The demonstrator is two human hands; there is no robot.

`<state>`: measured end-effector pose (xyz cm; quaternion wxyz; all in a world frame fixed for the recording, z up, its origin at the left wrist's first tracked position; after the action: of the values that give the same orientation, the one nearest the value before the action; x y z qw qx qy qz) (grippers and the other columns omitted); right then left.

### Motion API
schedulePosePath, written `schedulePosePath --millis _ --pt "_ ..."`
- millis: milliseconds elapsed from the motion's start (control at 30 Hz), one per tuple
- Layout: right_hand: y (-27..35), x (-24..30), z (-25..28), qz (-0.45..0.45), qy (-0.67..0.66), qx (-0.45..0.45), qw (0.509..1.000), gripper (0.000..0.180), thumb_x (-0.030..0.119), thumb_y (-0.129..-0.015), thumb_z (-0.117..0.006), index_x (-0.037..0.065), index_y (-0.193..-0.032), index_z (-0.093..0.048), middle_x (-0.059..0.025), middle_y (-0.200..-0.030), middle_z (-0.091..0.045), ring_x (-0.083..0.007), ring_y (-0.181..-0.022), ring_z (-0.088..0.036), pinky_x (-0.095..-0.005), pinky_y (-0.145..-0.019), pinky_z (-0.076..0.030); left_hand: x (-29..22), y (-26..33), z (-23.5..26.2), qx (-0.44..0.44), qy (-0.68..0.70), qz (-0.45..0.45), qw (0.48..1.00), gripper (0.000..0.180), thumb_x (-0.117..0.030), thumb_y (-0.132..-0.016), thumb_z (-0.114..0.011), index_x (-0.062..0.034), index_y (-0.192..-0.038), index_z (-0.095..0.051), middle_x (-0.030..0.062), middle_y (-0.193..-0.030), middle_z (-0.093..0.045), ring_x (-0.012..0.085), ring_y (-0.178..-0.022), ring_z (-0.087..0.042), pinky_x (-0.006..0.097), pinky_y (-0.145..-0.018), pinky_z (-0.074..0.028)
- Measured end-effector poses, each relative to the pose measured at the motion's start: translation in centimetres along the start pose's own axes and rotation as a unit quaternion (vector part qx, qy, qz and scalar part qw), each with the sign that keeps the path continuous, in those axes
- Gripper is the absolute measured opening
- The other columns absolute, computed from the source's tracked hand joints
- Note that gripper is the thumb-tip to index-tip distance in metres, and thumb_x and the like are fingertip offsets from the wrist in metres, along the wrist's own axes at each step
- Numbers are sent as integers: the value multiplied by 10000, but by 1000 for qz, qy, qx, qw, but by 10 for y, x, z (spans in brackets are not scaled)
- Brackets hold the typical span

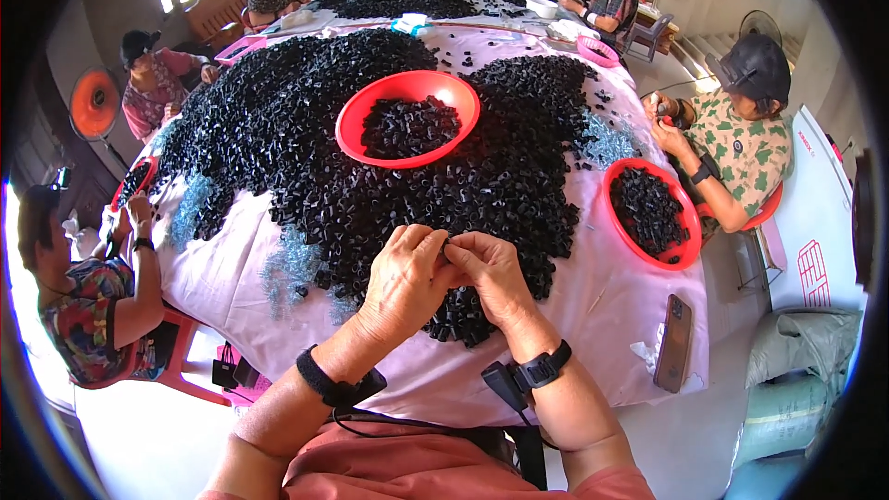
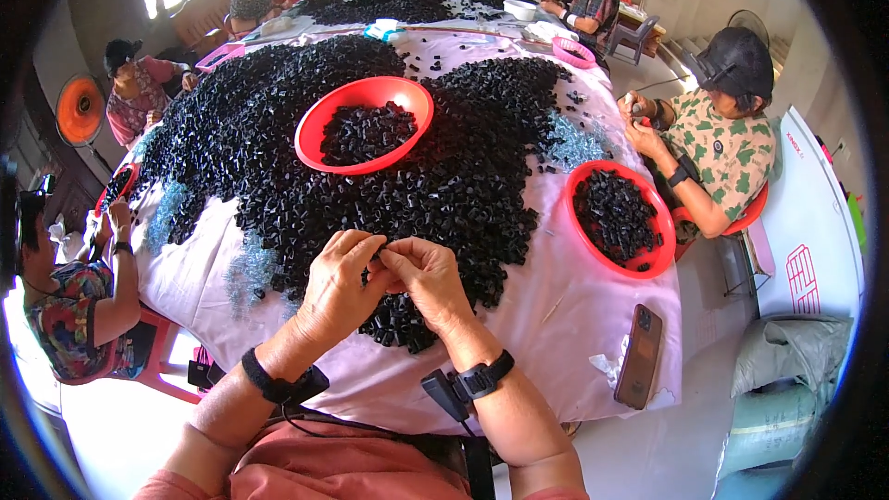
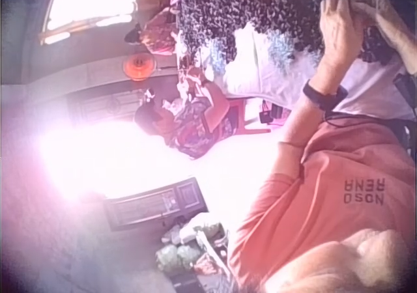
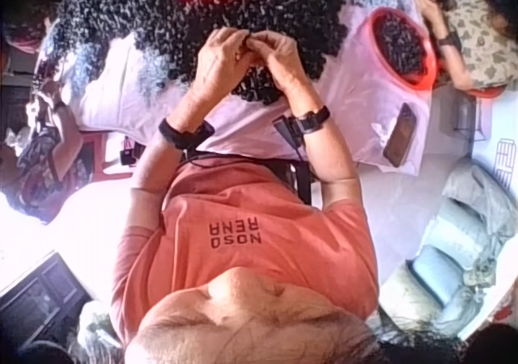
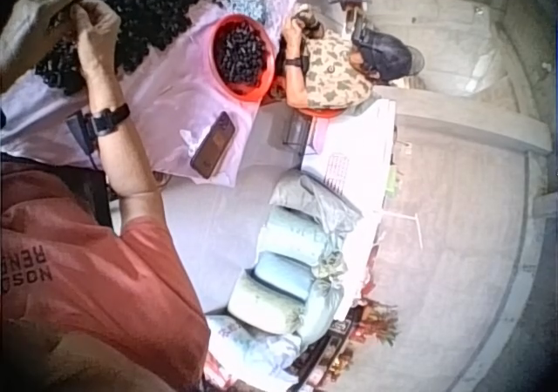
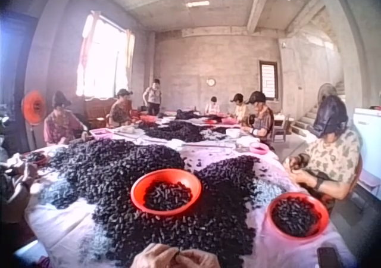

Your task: Sorting small black components at a factory table with other workers.

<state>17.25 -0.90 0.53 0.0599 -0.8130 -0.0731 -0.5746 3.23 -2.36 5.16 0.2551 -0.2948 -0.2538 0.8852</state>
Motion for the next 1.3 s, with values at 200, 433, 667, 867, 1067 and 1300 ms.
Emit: schedulePosePath --millis 200,433,667,867,1067,1300 --pt "0 -2 3 -37 -6 6 999 190 188 -952 -627 8 -992 -676 -62 -843 -710 -105 -707 -681 -220 -605 -562 4 -1 5 27 -16 11 999 368 -84 -700 -748 21 -1042 -667 165 -932 -663 342 -857 -649 400 -751 -545" --pt "1 0 2 -40 36 3 999 190 182 -946 -631 4 -983 -684 -57 -829 -711 -102 -698 -680 -215 -585 -552 5 -2 7 44 -12 3 999 390 -118 -702 -769 40 -1041 -659 164 -901 -657 341 -820 -644 408 -730 -538" --pt "1 -1 3 -34 45 -9 998 168 166 -935 -648 6 -946 -696 -53 -803 -705 -99 -688 -678 -213 -558 -542 4 -2 5 42 -12 -22 999 363 -117 -714 -762 48 -1019 -652 168 -880 -648 342 -802 -637 409 -711 -528" --pt "0 -3 2 -22 62 -13 998 155 148 -930 -658 -1 -924 -699 -53 -769 -696 -91 -636 -659 -209 -551 -539 5 0 2 38 -29 -40 998 301 -82 -715 -723 39 -978 -642 157 -818 -625 344 -772 -621 413 -680 -516" --pt "-1 -7 4 -17 56 -2 998 185 179 -932 -669 -4 -910 -693 -43 -764 -691 -81 -633 -648 -205 -548 -538 8 5 -4 48 -34 -53 997 278 -84 -715 -715 9 -968 -649 132 -770 -615 330 -728 -618 405 -648 -514" --pt "0 4 9 -28 31 -10 999 320 333 -973 -605 22 -945 -673 -71 -794 -706 -124 -660 -683 -219 -564 -543 2 -4 9 19 1 -21 1000 229 -107 -741 -726 13 -928 -670 128 -730 -630 318 -681 -633 399 -613 -516"
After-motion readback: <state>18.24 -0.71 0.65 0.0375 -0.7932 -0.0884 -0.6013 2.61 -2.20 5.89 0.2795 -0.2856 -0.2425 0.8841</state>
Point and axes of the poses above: each hand's wrist, its own y-axis away from the middle knuckle, its own z-axis out of the back of the hand, x = y × z, the point moved 2 cm from there along -y, towards the middle knuckle
